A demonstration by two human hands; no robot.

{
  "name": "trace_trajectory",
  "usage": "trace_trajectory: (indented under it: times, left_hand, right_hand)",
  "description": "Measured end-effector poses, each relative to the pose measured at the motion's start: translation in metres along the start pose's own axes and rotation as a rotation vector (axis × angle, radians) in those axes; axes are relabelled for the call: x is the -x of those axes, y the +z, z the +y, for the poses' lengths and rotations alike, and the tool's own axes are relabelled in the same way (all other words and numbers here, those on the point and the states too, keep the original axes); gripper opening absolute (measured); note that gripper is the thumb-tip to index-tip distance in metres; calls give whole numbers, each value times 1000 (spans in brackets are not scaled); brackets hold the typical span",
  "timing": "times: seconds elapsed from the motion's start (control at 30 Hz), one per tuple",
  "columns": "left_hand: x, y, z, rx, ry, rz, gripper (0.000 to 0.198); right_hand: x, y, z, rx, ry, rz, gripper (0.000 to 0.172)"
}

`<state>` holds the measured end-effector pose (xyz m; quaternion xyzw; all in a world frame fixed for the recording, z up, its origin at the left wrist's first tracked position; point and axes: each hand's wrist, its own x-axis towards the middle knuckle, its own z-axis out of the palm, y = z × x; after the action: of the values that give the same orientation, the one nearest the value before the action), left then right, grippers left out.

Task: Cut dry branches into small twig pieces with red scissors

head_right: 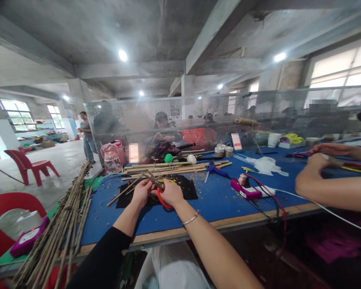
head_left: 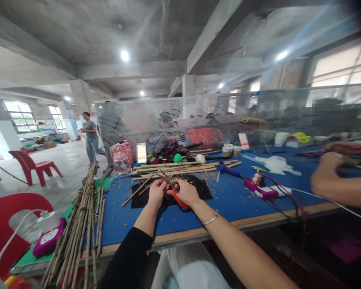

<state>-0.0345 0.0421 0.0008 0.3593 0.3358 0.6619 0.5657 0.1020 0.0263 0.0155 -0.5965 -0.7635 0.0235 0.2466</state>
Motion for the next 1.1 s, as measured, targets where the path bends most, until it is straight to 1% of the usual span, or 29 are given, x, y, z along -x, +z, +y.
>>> trace_trajectory:
  times: [0.13,0.4,0.57,0.7,0.77,0.93,1.1]
  left_hand:
    - [-1,-2,1,-44,1,22,36]
    - [2,2,2,-90,2,51,33]
    - [2,0,0,-154,19,93,29]
    - [1,-4,-5,-321,104,24,23]
    - [1,-6,-7,-378,140,2,23]
    - [3,-6,-5,-435,146,14,25]
    - [4,-5,-2,-447,153,41,24]
  right_hand:
    - [-1,1,2,-30,20,-26,49]
    - [-3,3,4,-40,77,-8,48]
    - [-2,6,5,2,47,20,50]
    - [-2,8,5,30,-5,89,54]
    - [-2,8,6,27,-22,104,54]
    - [-2,9,6,19,18,59,52]
    - [-2,6,6,17,48,19,52]
